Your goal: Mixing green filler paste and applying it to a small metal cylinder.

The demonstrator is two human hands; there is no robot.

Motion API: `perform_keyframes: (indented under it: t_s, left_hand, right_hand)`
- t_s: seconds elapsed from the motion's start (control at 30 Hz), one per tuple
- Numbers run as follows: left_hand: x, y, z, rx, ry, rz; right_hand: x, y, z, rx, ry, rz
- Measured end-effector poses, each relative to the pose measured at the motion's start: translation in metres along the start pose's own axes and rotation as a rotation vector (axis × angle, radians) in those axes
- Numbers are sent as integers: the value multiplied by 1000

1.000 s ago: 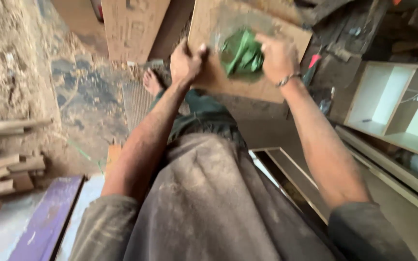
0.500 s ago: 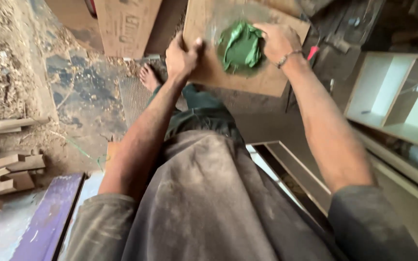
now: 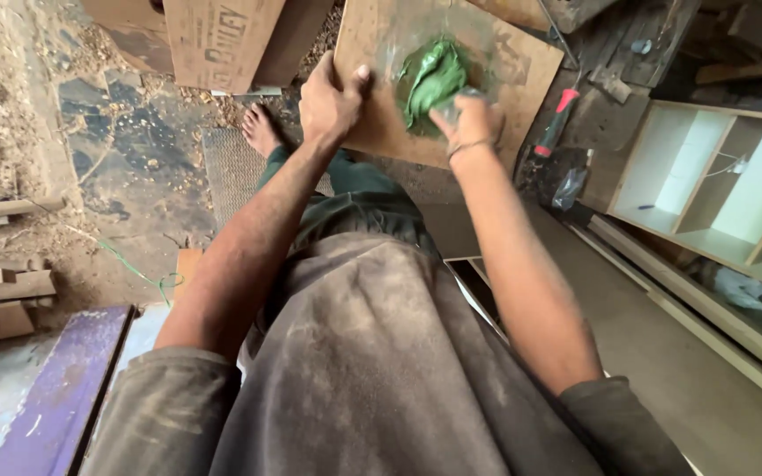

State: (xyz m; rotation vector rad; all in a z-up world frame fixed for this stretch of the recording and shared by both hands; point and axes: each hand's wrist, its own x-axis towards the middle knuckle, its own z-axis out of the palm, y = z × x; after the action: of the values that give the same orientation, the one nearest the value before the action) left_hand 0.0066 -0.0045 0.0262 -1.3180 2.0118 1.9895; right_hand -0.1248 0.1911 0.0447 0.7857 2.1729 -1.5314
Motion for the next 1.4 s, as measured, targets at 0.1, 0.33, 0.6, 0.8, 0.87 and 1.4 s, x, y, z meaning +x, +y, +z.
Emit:
perform_keyframes:
  t_s: [0.1, 0.33, 0.6, 0.8, 0.87, 1.4]
  left_hand:
    - [4, -12, 8, 0, 25, 42]
    - [4, -9, 8, -4, 32, 22]
    - [20, -30, 22, 51, 133, 130]
    - [5, -9, 11, 6, 59, 28]
    - [7, -10, 11, -22, 61, 35]
    - [6, -8, 9, -14, 48, 57]
  right_hand:
    - [0, -33, -3, 315, -149, -8]
    - [-28, -4, -32, -818, -335, -1134]
    - [-60, -79, -58, -1446, -465, -901]
    - [3, -125, -7, -1331, -470, -968]
    - [17, -107, -14, -1313, -554, -1208]
    - [8, 7, 10, 265, 26, 110]
